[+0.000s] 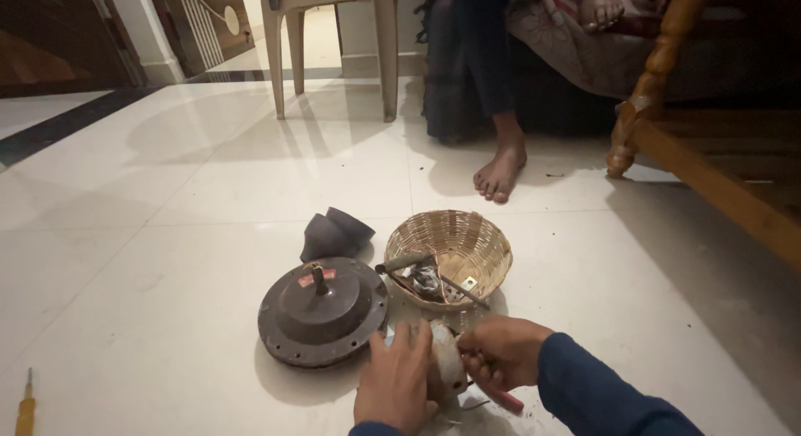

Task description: The person sits on the floor and works on a rusty cylindrical motor component, using pliers to pry and pull old wires and parts off it. They rotate the component repeatedly to reach different sides and set removed pieces aside near a wicker basket.

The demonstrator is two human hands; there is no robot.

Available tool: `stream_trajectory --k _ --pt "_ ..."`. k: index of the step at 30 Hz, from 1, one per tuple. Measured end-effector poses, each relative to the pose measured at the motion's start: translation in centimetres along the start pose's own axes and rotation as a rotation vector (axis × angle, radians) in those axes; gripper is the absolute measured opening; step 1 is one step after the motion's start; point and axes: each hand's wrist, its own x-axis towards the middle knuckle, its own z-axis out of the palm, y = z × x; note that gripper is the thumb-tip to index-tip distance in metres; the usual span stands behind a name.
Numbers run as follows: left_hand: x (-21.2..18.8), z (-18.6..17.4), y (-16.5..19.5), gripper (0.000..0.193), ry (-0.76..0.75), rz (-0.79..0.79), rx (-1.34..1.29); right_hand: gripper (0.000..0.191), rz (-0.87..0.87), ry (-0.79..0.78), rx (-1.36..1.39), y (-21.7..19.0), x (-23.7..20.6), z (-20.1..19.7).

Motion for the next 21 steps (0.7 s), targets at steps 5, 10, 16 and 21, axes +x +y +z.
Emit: stream_trajectory --k 5,10,16,21 --pt "-0.1 0.3 0.1 0.113 -0.015 -0.012 -0.004 0.029 -0.035 0.005 -0.032 -0.1 0.0 -0.1" --pt "-0.2 0.1 0.0 0.115 0.014 0.028 0.043 0.027 -0.090 -0.015 -0.011 -0.1 -0.7 0.6" --pt "-0.2 -0.2 0.8 0.111 -0.004 -0.042 0.105 0.017 -0.186 0.057 0.054 -0.1 -2.6 1.3" --pt "-0.7 -0.4 0.6 0.111 0.013 -0.008 0.081 0.017 -0.128 0.161 -0.053 -0.5 -3.1 1.8"
